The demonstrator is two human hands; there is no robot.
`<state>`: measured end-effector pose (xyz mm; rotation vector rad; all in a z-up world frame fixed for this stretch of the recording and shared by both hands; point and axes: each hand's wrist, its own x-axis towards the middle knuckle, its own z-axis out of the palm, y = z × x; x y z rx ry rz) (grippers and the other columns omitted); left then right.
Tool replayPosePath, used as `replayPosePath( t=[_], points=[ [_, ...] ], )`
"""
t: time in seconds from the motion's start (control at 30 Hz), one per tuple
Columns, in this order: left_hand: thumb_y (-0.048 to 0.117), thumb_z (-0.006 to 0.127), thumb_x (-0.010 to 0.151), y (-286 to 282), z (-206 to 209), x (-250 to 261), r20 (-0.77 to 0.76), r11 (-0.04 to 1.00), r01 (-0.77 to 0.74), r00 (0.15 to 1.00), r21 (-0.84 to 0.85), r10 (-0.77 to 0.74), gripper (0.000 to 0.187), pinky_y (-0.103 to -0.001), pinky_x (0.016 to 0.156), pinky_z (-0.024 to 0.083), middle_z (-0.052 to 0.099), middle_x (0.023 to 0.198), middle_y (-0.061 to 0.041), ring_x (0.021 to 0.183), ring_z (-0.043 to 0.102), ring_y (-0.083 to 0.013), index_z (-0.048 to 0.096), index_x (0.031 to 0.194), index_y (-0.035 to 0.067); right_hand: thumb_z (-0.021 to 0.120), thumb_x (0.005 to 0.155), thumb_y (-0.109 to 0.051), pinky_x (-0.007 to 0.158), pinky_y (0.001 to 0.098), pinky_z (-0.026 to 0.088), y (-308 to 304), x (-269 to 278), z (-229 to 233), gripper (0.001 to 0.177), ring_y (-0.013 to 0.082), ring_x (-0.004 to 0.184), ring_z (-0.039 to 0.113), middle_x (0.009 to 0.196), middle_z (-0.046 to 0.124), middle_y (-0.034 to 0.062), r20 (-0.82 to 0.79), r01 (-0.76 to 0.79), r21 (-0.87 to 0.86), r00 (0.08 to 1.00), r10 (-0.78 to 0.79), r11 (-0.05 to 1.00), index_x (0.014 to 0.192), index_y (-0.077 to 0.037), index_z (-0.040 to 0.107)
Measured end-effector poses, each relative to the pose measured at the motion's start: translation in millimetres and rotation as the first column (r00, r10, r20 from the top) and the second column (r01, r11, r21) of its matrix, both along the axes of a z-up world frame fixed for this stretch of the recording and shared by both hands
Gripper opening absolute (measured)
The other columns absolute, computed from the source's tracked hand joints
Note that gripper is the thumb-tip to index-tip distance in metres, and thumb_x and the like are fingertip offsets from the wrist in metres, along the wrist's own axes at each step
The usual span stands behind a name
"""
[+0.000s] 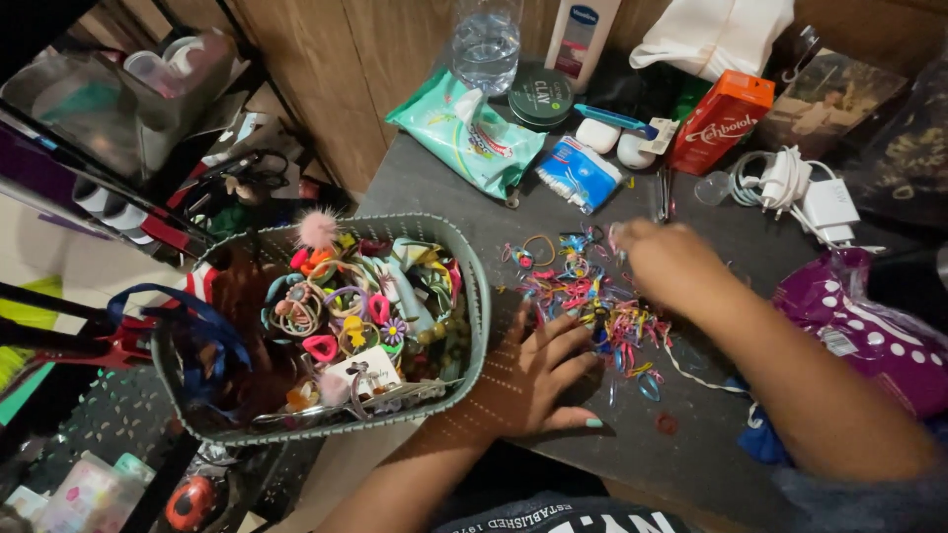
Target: The person sorts colorful hair ties and clips from a pile on a table into a gray basket and a small clear plastic bag. They handle the items by hand, picking them up and placing them into the containers.
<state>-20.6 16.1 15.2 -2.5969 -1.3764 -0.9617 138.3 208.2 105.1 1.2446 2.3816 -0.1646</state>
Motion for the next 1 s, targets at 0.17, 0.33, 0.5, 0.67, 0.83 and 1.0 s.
replayPosePath(
  t=[0.17, 0.33, 0.5, 0.67, 0.83, 1.0],
  points=[
    [0.066, 0.034, 0.101, 0, -2, 0, -0.026, 1.000, -0.005, 1.000, -0.010, 0.005, 0.073, -0.066, 0.125, 0.004, 0.058, 0.149, -0.015, 0.147, 0.047, -0.0367, 0.064, 0.139, 0.011, 0.044, 0.101, -0.027, 0.088, 0.0478, 0.056, 0, 11, 7, 0.035, 0.0294, 0.111, 0.066, 0.131, 0.061, -0.0022, 0.010, -0.067, 0.017, 0.998, 0.067, 0.998, 0.128, -0.027, 0.066],
    [0.076, 0.031, 0.093, -2, 2, 2, -0.099, 0.994, -0.074, 0.993, -0.077, 0.066, 0.074, -0.067, 0.122, 0.017, 0.055, 0.145, -0.010, 0.145, 0.046, -0.0305, 0.057, 0.133, 0.020, 0.064, 0.090, -0.021, 0.087, 0.0392, 0.059, 30, 8, -29, 0.021, 0.0286, 0.102, 0.074, 0.108, 0.074, 0.0032, -0.304, -0.176, 0.385, 0.903, 0.304, 0.906, 0.104, -0.020, 0.079],
    [0.073, 0.036, 0.094, -1, -6, 2, -0.085, 0.995, -0.038, 0.996, -0.093, 0.030, 0.071, -0.062, 0.121, 0.024, 0.056, 0.146, -0.010, 0.144, 0.047, -0.0305, 0.059, 0.133, 0.018, 0.060, 0.084, -0.002, 0.096, 0.0452, 0.058, -21, -14, 21, 0.040, 0.0342, 0.110, 0.073, 0.123, 0.074, 0.0083, -0.226, -0.303, 0.159, 0.915, 0.334, 0.939, 0.118, -0.014, 0.077],
    [0.072, 0.036, 0.095, -2, -6, 3, -0.084, 0.998, -0.035, 0.996, -0.050, 0.031, 0.068, -0.058, 0.119, 0.029, 0.058, 0.141, -0.009, 0.142, 0.050, -0.0292, 0.059, 0.130, 0.019, 0.059, 0.093, -0.018, 0.094, 0.0388, 0.058, 1, 16, 21, 0.027, 0.0265, 0.110, 0.072, 0.116, 0.074, 0.0003, -0.297, -0.175, 0.196, 0.927, 0.228, 0.965, 0.111, -0.023, 0.079],
    [0.070, 0.042, 0.095, -1, -11, 4, -0.099, 1.000, -0.024, 0.995, -0.017, 0.022, 0.063, -0.057, 0.119, 0.028, 0.059, 0.141, -0.008, 0.142, 0.050, -0.0287, 0.061, 0.126, 0.019, 0.064, 0.092, -0.032, 0.089, 0.0425, 0.060, 8, 5, -14, 0.019, 0.0293, 0.105, 0.072, 0.105, 0.074, 0.0024, -0.314, -0.199, 0.262, 0.908, 0.279, 0.944, 0.101, -0.024, 0.079],
    [0.062, 0.056, 0.094, -5, -9, 5, -0.071, 0.998, -0.012, 0.997, 0.053, 0.016, 0.052, -0.056, 0.119, 0.031, 0.061, 0.138, -0.011, 0.138, 0.053, -0.0294, 0.067, 0.112, 0.015, 0.063, 0.089, -0.042, 0.084, 0.0461, 0.060, 2, -26, -35, 0.029, 0.0337, 0.101, 0.073, 0.096, 0.072, 0.0101, -0.187, -0.164, 0.162, 0.963, 0.193, 0.973, 0.096, -0.020, 0.080]
  ],
)
